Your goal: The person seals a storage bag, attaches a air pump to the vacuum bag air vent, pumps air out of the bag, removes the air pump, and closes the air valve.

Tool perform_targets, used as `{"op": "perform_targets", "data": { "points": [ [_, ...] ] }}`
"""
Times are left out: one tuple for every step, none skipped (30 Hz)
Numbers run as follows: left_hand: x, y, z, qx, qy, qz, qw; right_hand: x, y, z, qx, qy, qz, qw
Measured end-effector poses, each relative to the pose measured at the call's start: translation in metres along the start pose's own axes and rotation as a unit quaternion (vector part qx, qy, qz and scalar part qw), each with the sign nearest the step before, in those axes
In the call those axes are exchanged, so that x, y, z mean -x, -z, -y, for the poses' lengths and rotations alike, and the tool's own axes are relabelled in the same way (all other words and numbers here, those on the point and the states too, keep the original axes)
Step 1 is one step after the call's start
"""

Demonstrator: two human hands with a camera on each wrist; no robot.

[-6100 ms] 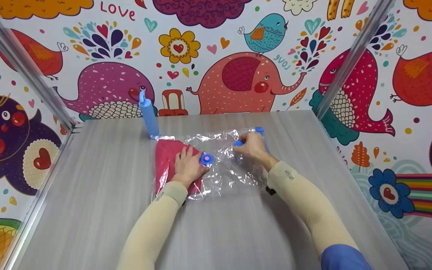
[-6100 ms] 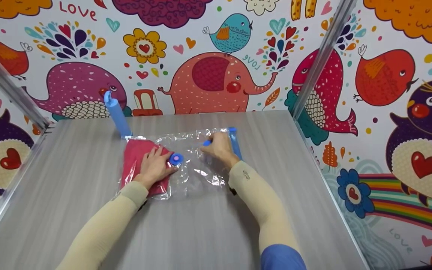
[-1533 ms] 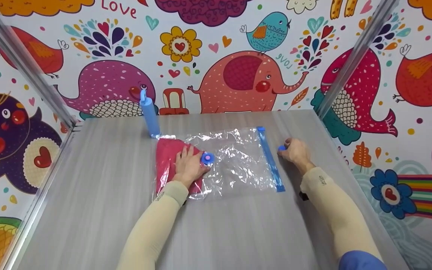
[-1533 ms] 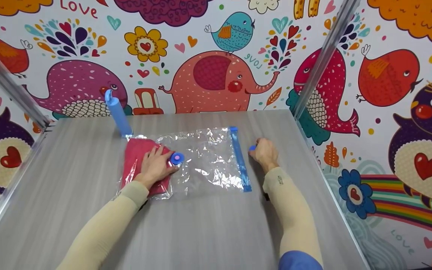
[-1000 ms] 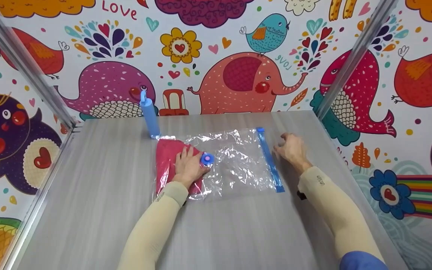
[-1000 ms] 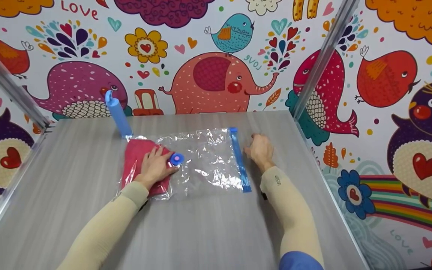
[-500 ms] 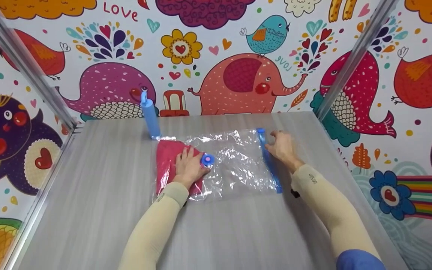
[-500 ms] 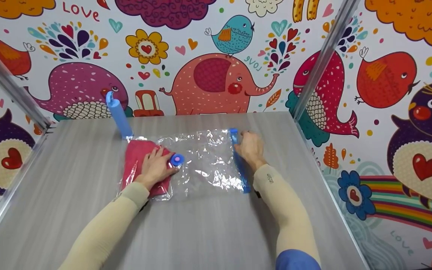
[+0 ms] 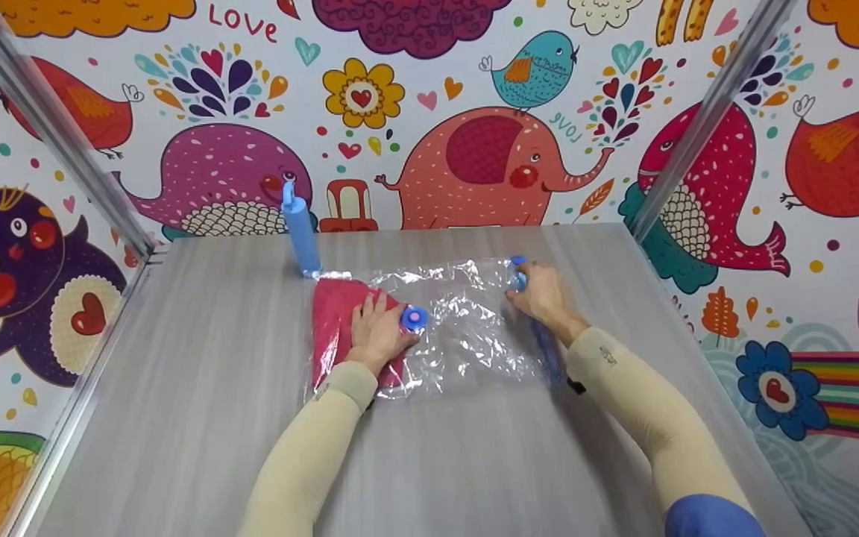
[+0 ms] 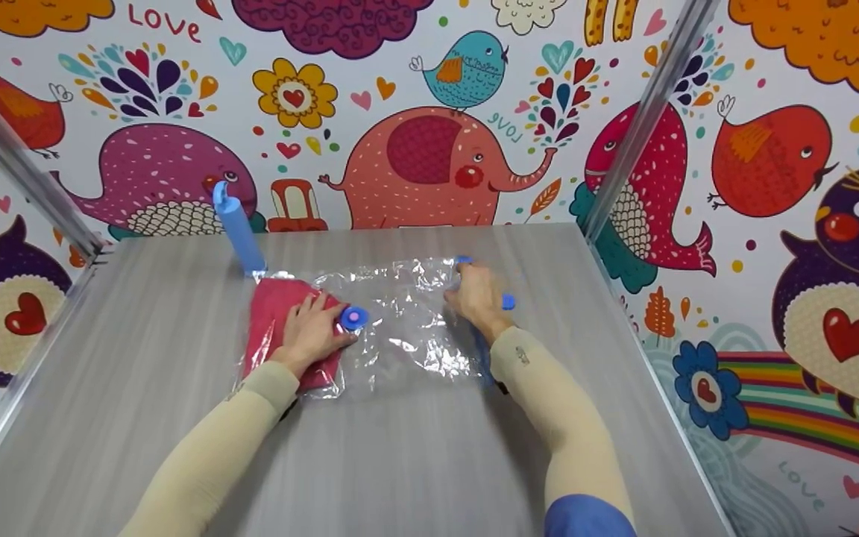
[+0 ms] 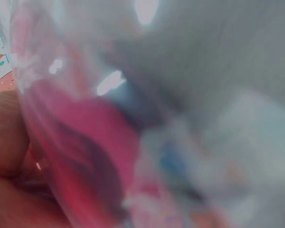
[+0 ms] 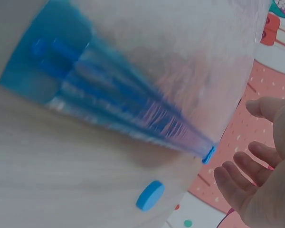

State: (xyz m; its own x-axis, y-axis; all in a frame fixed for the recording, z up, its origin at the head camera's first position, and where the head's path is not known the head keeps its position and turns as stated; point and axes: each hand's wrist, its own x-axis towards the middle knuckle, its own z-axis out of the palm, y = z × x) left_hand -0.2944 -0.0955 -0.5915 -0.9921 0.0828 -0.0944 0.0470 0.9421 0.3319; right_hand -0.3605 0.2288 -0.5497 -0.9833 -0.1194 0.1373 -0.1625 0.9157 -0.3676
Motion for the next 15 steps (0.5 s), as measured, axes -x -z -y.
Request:
{"op": "perform_targets", "data": {
  "points": [
    [0.0,0.0,0.0,-0.001,0.0,0.0,1.0,0.0,-0.001,0.002,0.001,0.006,0.0,1.0],
    [0.0,0.0,0.0,-0.002,-0.001,-0.001,1.0,0.0,-0.003,0.004,0.002,0.011,0.0,0.9999],
    [0.0,0.0,0.0,-0.002,-0.001,0.001,1.0,0.0,-0.004,0.006,0.005,0.018,-0.002,0.9998],
    [0.0,0.0,0.0,-0.003,-0.001,0.002,1.0,0.0,-0.005,0.008,0.007,0.024,-0.003,0.9997],
    [0.0,0.0,0.0,-0.005,-0.002,0.0,1.0,0.0,-0.007,0.01,0.006,0.029,-0.002,0.9996],
    [0.0,0.0,0.0,-0.007,-0.004,-0.002,1.0,0.0,-0.008,0.012,0.007,0.035,-0.001,0.9994],
    [0.0,0.0,0.0,-0.007,-0.004,-0.001,1.0,0.0,-0.009,0.015,0.007,0.04,0.002,0.9992],
    [-0.001,0.0,0.001,-0.007,-0.004,0.002,1.0,0.0,-0.01,0.017,0.004,0.044,0.005,0.999],
    [-0.001,0.0,0.001,-0.007,-0.003,0.006,1.0,0.0,-0.01,0.019,0.001,0.048,0.01,0.9988],
    [-0.002,0.0,0.001,-0.006,-0.004,0.008,0.9999,0.001,-0.012,0.021,-0.006,0.053,0.018,0.9984],
    [-0.002,-0.001,0.001,-0.005,-0.003,0.011,0.9999,0.001,-0.013,0.023,-0.013,0.057,0.026,0.9979],
    [-0.002,-0.001,0.002,-0.003,-0.001,0.014,0.9999,0.001,-0.014,0.025,-0.021,0.062,0.036,0.9972],
    [-0.003,0.0,0.002,-0.001,0.0,0.014,0.9999,0.002,-0.016,0.027,-0.031,0.065,0.049,0.9962],
    [-0.002,0.0,0.002,-0.001,0.001,0.015,0.9999,0.002,-0.018,0.029,-0.039,0.068,0.061,0.995],
    [-0.002,0.0,0.001,0.0,0.001,0.014,0.9999,0.002,-0.02,0.031,-0.044,0.073,0.072,0.9937]
  ]
}}
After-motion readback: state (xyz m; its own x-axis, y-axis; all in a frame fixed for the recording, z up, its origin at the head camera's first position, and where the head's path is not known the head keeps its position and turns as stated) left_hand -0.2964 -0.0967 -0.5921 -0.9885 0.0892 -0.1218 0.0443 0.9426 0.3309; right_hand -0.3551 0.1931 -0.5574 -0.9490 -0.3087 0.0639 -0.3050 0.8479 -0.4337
